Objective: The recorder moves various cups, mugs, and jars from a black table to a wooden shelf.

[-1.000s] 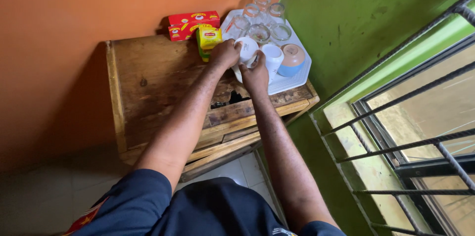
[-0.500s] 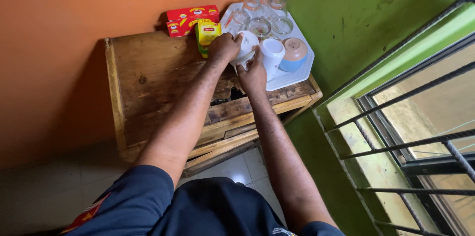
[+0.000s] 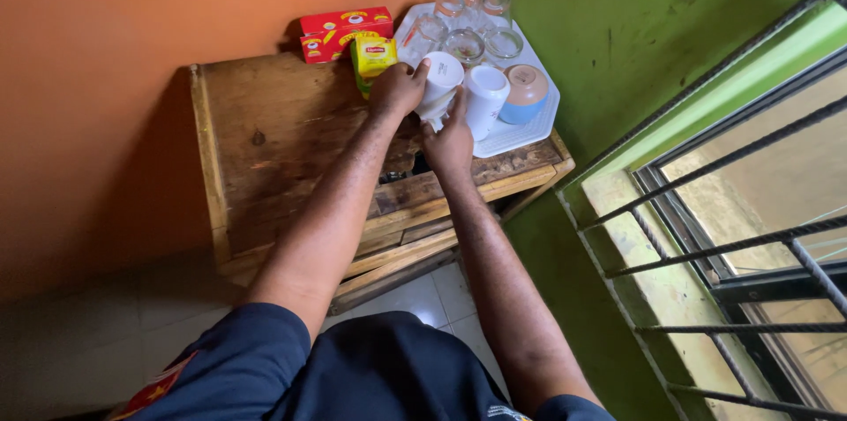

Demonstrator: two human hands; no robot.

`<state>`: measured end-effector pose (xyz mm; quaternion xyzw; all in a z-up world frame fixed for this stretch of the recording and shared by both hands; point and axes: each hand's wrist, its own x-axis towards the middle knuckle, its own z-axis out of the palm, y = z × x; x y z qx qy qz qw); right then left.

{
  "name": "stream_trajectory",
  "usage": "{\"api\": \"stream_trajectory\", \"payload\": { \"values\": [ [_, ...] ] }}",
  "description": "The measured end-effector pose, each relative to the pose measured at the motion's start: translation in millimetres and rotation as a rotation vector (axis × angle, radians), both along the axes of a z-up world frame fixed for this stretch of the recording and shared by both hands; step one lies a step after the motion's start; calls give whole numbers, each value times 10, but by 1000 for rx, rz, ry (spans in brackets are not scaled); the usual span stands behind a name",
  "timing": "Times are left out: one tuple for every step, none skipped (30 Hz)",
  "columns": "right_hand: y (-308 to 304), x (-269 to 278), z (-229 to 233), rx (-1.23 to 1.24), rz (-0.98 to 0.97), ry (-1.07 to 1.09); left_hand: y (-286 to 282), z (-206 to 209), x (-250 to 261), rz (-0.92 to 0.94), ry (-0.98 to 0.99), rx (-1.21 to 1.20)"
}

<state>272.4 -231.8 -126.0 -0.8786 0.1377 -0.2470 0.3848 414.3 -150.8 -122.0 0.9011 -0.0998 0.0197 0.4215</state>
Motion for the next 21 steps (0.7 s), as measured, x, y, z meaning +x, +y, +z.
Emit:
{"api": "stream_trajectory", "payload": {
  "values": [
    [21,-22,5,-3,0,0,18,-7,-26,0,0,-3],
    [45,-44,10,0,-15,-38,39,-14,-51,7,-24,-59],
    [80,-64,10,4,-30,-76,72,-26,-75,13,-46,-114],
    [132,-89,46,2,-29,-75,87,-39,-101,14,-45,-115],
    [183,-116,81,1,-37,-88,104,-53,-129,44,-60,-163],
    [237,-143,116,0,-45,-101,123,-68,-156,74,-74,-210],
    [289,-139,122,0,-42,-99,146,-114,-160,77,-73,-210],
    [342,-134,129,13,-38,-145,169,-159,-163,57,-107,-347],
    [385,-127,140,24,-36,-192,179,-200,-162,34,-141,-485],
    [436,-138,193,23,-35,-191,216,-184,-177,35,-141,-486],
    [505,-155,236,34,-17,-193,273,-178,-199,22,-135,-482],
    [573,-170,278,45,0,-196,329,-174,-220,8,-129,-479],
    [606,-154,259,47,-2,-194,357,-215,-198,6,-126,-477],
    [637,-137,238,58,10,-191,384,-257,-177,-13,-138,-497],
    [676,-130,211,71,23,-187,421,-306,-166,-32,-149,-515],
    [736,-138,170,74,21,-184,483,-319,-193,-32,-146,-512],
    [767,-147,142,79,33,-217,513,-321,-220,-71,-47,-657],
    [795,-164,113,83,46,-249,539,-322,-254,-110,54,-801],
    [825,-169,100,83,48,-246,618,-270,-338,-107,56,-801],
    [855,-189,84,121,94,-288,696,-220,-435,-97,118,-866],
    [906,-220,59,161,151,-326,808,-183,-552,-73,178,-931]
  ]
}}
